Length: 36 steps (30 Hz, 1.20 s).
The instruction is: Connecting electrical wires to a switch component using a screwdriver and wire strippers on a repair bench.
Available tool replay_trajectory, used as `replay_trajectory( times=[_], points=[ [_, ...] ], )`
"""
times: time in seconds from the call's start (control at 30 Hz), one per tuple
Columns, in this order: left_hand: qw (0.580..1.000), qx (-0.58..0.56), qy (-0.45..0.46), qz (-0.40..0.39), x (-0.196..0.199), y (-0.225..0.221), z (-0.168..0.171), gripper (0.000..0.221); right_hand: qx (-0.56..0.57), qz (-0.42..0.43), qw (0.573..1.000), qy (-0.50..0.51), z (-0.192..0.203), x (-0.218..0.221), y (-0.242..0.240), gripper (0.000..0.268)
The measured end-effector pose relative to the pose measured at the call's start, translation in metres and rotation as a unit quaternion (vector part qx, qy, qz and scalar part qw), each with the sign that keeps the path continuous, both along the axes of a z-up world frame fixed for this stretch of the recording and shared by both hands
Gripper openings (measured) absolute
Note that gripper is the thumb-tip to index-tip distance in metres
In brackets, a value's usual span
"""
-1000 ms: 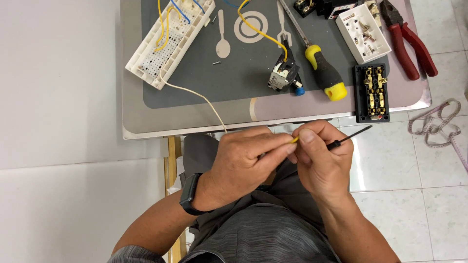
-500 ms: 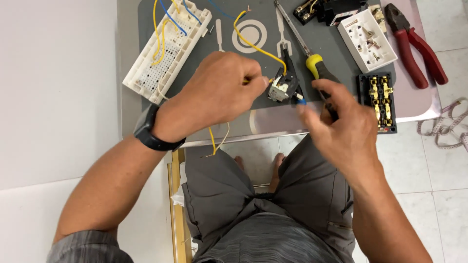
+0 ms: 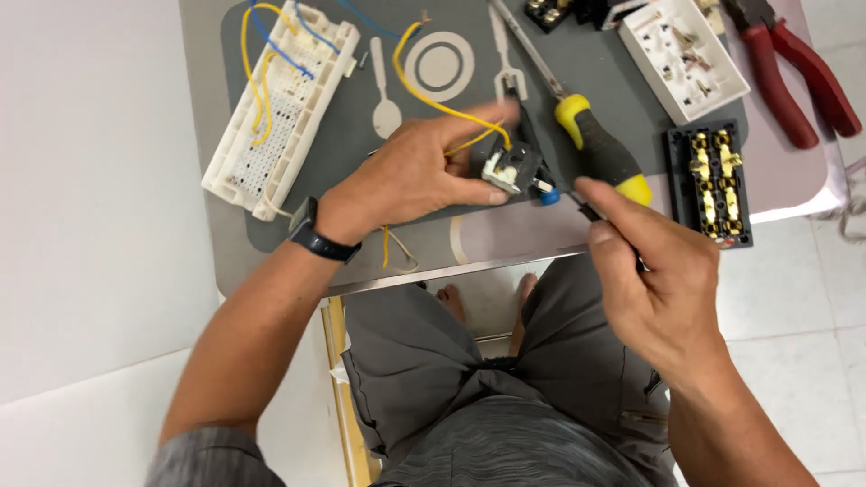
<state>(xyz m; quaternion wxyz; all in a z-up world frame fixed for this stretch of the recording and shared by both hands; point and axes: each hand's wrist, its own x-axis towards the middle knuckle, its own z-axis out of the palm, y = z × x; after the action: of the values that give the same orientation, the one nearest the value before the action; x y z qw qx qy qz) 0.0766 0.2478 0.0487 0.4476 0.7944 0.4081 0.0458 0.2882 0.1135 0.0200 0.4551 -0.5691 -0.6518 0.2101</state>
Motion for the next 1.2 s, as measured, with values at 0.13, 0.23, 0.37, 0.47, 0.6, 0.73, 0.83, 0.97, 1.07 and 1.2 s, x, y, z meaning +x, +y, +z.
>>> replay_trajectory(
  times=[0.13,0.23,0.37,0.47,0.6,0.73,0.83,0.97,1.07,1.2],
  points=[
    [0.993,-0.038,-0.107,-0.013,0.0,0.008,-0.024,0.031,-0.001,-0.033,0.997,0.071,0.002,-0.001,-0.006,0.016],
    [0.978,-0.098,-0.182,0.008,-0.006,0.006,-0.03,0.018,0.048,-0.06,0.979,0.188,0.011,-0.009,-0.01,0.011],
    [0.969,-0.088,-0.23,-0.009,-0.021,0.006,-0.042,0.034,0.051,-0.063,0.983,0.162,0.025,-0.02,-0.009,0.005],
    [0.972,-0.091,-0.217,0.006,-0.02,0.0,-0.031,0.034,0.081,-0.03,0.984,0.156,0.022,-0.026,-0.007,0.005],
    [0.977,-0.071,-0.203,0.0,-0.019,-0.002,-0.03,0.04,0.075,-0.028,0.985,0.154,0.023,-0.028,-0.006,0.006],
    [0.98,-0.07,-0.189,-0.002,-0.016,-0.006,-0.022,0.041,0.049,-0.03,0.987,0.147,0.022,-0.029,-0.006,0.006],
    [0.982,-0.048,-0.18,-0.019,-0.017,-0.005,-0.022,0.035,0.034,-0.032,0.987,0.154,0.02,-0.031,-0.007,0.004],
    [0.991,-0.031,-0.128,-0.01,-0.016,-0.008,-0.015,0.021,0.051,-0.026,0.988,0.147,0.02,-0.032,-0.007,0.003],
    [0.992,0.038,-0.119,-0.02,-0.017,-0.011,-0.019,0.043,0.07,-0.001,0.983,0.169,0.01,-0.032,-0.002,0.012],
    [0.991,0.078,-0.104,0.021,-0.011,-0.023,-0.017,0.038,0.0,-0.104,0.987,0.121,0.0,-0.034,-0.002,0.022]
  ],
)
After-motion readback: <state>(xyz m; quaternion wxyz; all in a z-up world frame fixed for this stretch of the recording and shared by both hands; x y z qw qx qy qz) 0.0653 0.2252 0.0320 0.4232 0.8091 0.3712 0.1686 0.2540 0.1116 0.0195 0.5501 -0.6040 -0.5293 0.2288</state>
